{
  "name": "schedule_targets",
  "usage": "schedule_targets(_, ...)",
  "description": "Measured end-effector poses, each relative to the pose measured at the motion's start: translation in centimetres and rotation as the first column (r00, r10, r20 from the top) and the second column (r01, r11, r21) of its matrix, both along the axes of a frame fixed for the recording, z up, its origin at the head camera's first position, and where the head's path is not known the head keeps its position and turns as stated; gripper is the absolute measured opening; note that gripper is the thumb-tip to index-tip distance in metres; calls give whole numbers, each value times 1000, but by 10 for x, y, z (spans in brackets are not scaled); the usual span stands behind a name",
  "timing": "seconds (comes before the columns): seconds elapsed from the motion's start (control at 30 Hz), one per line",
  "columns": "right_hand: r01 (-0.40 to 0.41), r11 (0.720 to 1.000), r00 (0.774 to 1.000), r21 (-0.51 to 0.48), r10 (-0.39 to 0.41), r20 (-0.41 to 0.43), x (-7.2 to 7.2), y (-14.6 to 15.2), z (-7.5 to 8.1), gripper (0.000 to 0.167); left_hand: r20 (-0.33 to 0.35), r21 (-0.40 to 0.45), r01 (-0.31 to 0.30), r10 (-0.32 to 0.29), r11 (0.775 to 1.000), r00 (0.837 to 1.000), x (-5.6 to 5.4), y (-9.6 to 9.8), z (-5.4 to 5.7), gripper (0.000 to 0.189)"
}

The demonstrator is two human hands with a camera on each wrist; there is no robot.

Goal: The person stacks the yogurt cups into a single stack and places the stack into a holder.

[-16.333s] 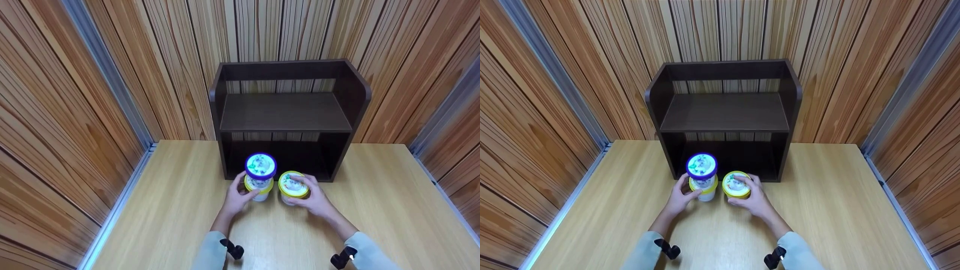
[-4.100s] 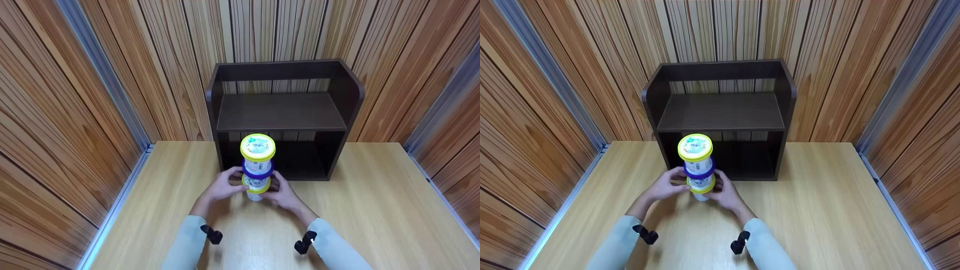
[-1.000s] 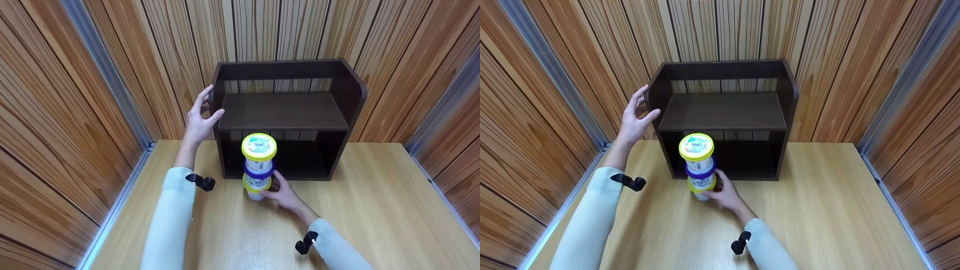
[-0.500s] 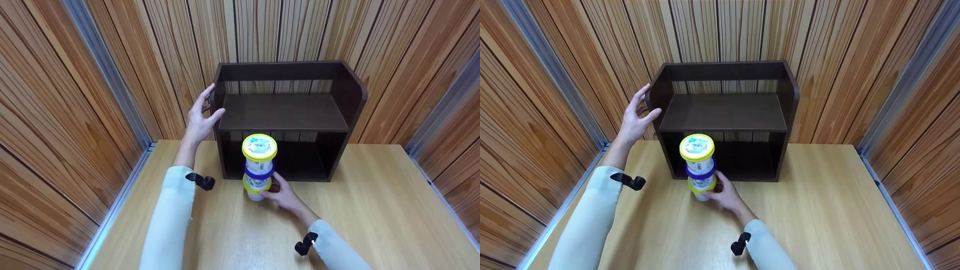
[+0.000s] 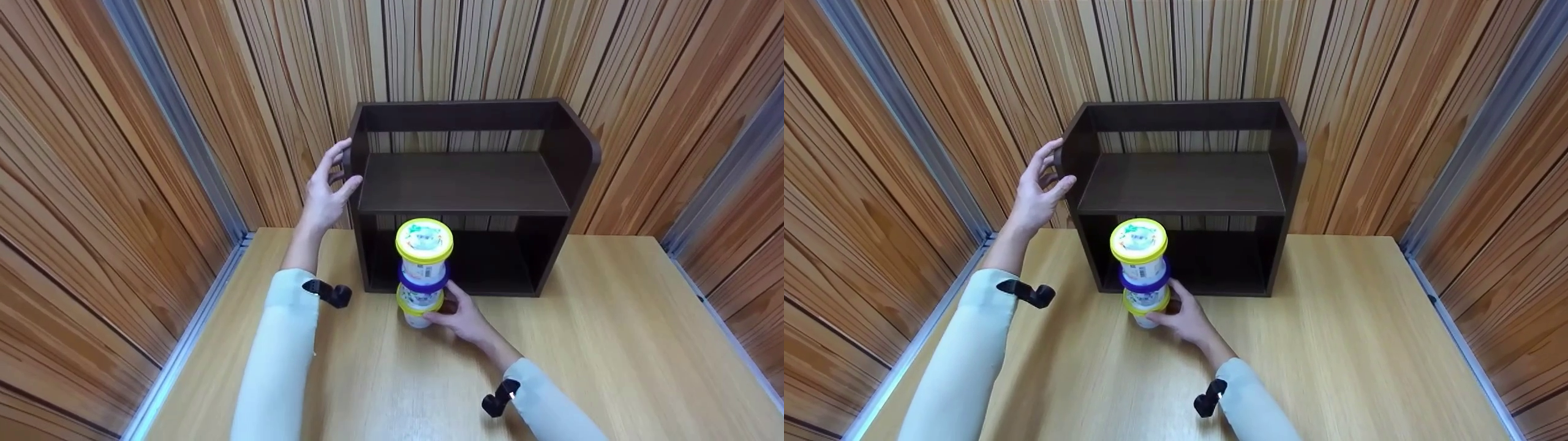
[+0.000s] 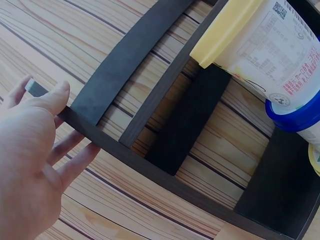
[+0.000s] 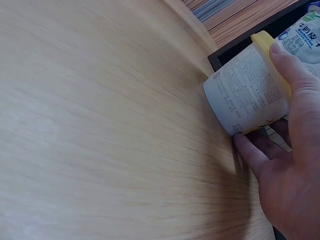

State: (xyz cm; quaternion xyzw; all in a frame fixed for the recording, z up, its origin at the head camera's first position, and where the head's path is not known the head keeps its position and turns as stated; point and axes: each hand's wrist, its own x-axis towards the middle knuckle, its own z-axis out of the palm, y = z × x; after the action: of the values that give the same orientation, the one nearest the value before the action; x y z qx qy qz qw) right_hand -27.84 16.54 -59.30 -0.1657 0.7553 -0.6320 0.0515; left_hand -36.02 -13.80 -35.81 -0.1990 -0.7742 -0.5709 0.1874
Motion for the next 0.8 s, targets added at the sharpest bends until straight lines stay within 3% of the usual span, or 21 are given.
schedule_targets(0.8, 10, 1000, 999, -15, -10, -38, 6, -3, 5, 90, -28, 11, 4, -4, 1000, 1000, -3, -1, 0, 65)
